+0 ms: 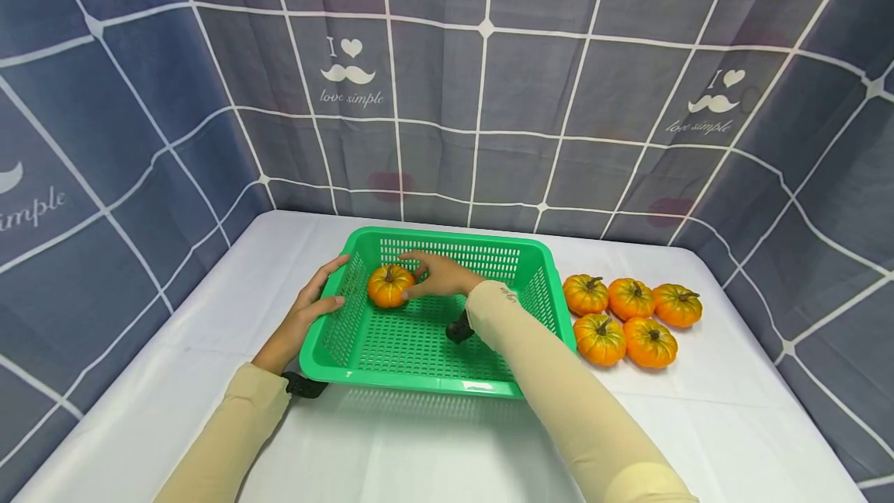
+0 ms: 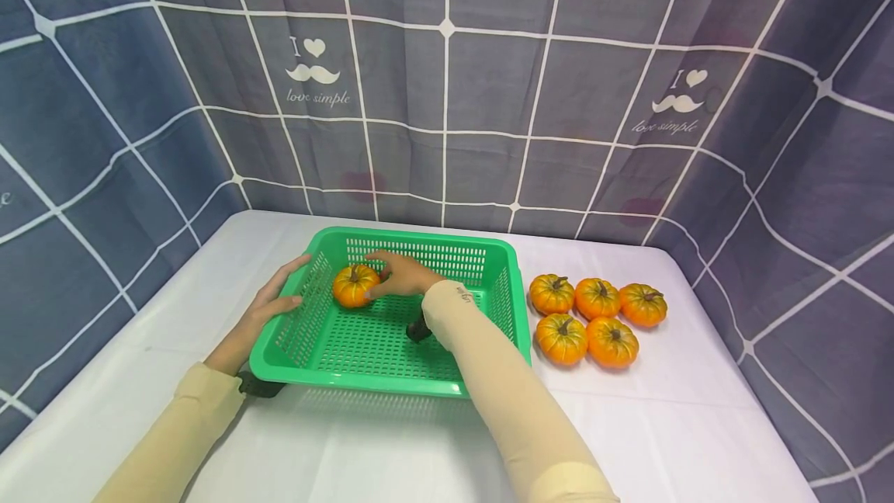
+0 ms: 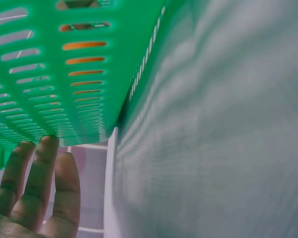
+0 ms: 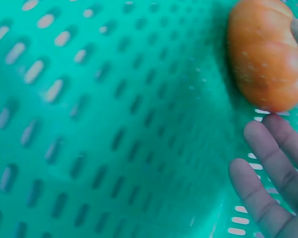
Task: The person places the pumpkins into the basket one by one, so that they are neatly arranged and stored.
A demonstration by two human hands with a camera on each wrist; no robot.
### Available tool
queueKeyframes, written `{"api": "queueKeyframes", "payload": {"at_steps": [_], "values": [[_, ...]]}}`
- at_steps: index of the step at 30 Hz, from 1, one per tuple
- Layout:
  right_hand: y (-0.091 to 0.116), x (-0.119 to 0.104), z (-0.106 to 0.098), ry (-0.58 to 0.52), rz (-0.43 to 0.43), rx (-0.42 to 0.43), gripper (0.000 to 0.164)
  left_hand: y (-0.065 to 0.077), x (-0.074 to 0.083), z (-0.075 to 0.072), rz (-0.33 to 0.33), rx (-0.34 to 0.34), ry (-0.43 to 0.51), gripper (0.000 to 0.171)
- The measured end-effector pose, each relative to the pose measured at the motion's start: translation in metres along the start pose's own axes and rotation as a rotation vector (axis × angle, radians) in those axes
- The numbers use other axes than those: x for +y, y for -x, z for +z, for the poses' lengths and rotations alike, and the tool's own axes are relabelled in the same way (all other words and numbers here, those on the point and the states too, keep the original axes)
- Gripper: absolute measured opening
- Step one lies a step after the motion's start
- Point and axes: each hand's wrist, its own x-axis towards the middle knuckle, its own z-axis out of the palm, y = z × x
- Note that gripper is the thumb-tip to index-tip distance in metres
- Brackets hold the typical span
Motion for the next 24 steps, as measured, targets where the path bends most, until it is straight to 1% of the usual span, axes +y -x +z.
{"api": "queueKeyframes", "payload": {"at_steps": [4,8,11,18,24], "values": [[0.002,0.0,-0.007,-0.027,-0.007,0.017,0.074,-0.001,-0.001,0.0,0.007,0.002,0.004,0.073],[0.006,-0.002,-0.014,-0.036,0.006,0.038,0.066,-0.001,-0.001,0.0,0.015,0.0,0.01,0.073],[0.01,-0.006,-0.019,-0.038,0.004,0.04,0.062,-0.001,-0.002,0.0,0.017,-0.001,0.012,0.073],[0.018,-0.012,-0.028,-0.06,-0.036,0.065,0.059,-0.001,-0.001,0.0,0.02,0.001,-0.008,0.073],[0.027,-0.021,-0.035,-0.125,-0.098,0.085,0.056,0.001,0.001,0.0,0.02,0.004,-0.009,0.073]]}}
